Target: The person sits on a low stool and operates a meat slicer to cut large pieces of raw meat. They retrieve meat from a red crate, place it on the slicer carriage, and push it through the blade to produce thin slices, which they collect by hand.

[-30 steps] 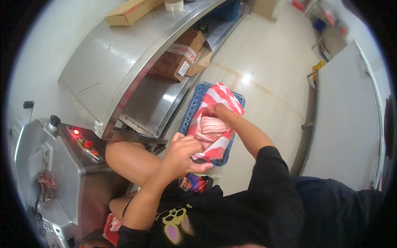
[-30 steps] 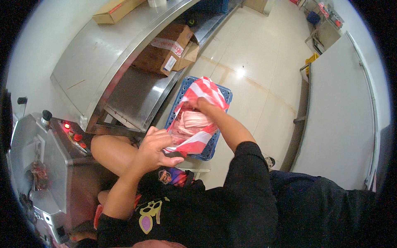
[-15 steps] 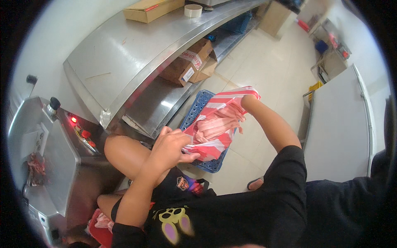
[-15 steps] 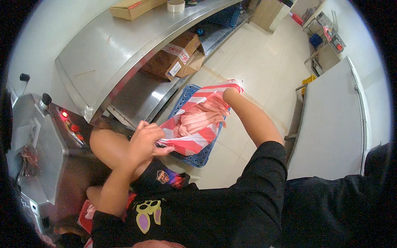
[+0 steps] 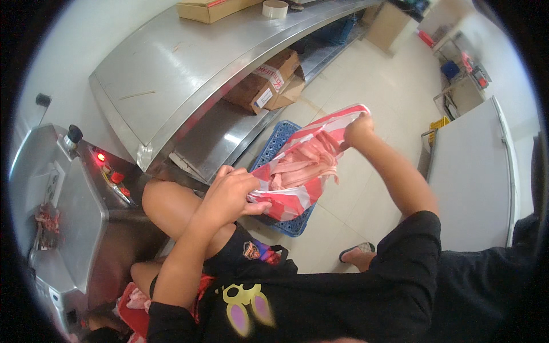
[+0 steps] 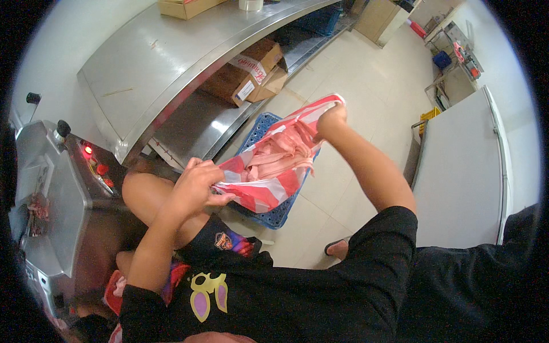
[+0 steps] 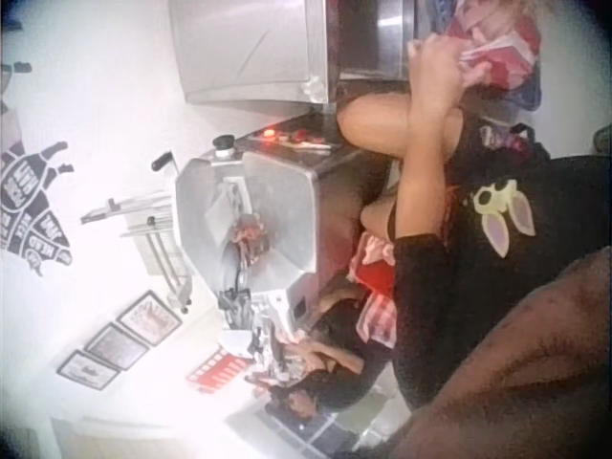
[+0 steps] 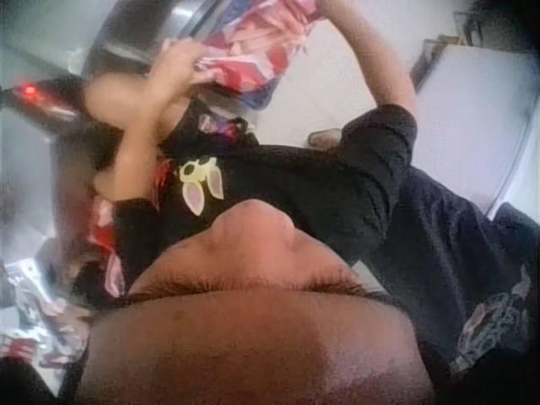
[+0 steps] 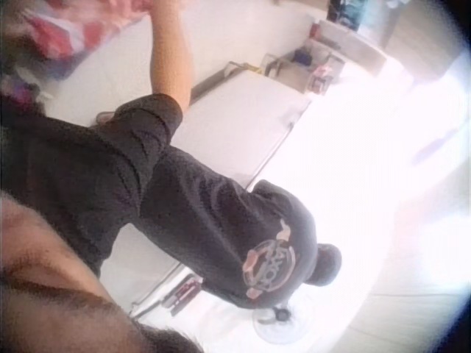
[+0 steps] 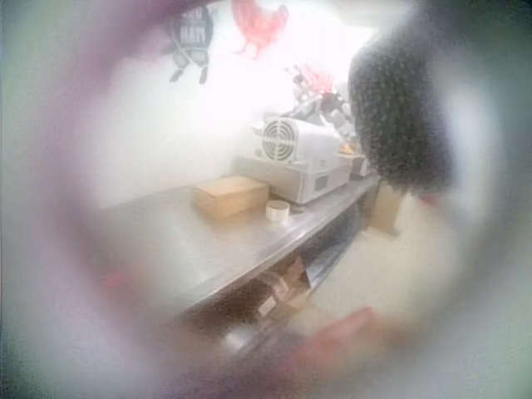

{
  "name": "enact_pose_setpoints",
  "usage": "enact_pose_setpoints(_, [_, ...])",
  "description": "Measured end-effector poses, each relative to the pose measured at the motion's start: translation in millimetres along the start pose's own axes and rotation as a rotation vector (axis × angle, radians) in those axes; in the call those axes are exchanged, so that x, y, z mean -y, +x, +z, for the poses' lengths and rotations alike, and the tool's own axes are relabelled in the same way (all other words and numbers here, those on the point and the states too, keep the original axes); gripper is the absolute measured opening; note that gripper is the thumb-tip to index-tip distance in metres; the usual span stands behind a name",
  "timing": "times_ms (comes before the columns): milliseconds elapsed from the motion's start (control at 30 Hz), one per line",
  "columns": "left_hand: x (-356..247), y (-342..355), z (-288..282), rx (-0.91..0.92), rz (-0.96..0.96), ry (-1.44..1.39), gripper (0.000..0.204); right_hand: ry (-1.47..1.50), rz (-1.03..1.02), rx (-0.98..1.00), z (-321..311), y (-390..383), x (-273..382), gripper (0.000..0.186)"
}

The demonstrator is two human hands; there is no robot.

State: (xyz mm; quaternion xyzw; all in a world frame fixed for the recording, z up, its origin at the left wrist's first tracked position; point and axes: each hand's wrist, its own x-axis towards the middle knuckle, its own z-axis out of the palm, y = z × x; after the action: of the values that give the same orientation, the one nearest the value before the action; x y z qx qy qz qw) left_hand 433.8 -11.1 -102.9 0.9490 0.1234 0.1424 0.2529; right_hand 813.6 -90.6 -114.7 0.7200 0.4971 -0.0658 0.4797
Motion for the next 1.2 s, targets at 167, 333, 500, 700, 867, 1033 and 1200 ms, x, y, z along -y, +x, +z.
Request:
enact_pose_setpoints(167, [-2,6,-3,0.024,0.024,-0.014,0.037,0.524,-0.430,-0.309,88,34,86,0.056])
enact_pose_setpoints(333, [-2,4,-2,0.034,0.036,-0.002,0.037,1.239,-0.365,-0.136,133,3,104,0.077])
enact_pose_setpoints(500, [-8,8,-4,0.048,0.034,-0.022,0.036,1.382,-0.570,-0.125,159,-4,97,0.106])
enact_pose_setpoints(700, [-7,1,-6,0.077,0.021,-0.010,0.035,0.718,-0.483,-0.243,178,-4,88,0.089])
enact_pose_setpoints(867, [-2,-9,3,0.101,0.001,-0.024,0.036,0.238,-0.341,-0.326,186,16,68,0.041])
enact_pose_setpoints(1033, [3,-17,10,0.138,-0.008,-0.042,0.037,-0.025,-0.329,-0.270,118,-20,26,0.027])
enact_pose_setpoints(1200, [-2,-8,8,0.141,-0.042,-0.111,0.038,0.697,-0.564,-0.260,93,5,48,0.042])
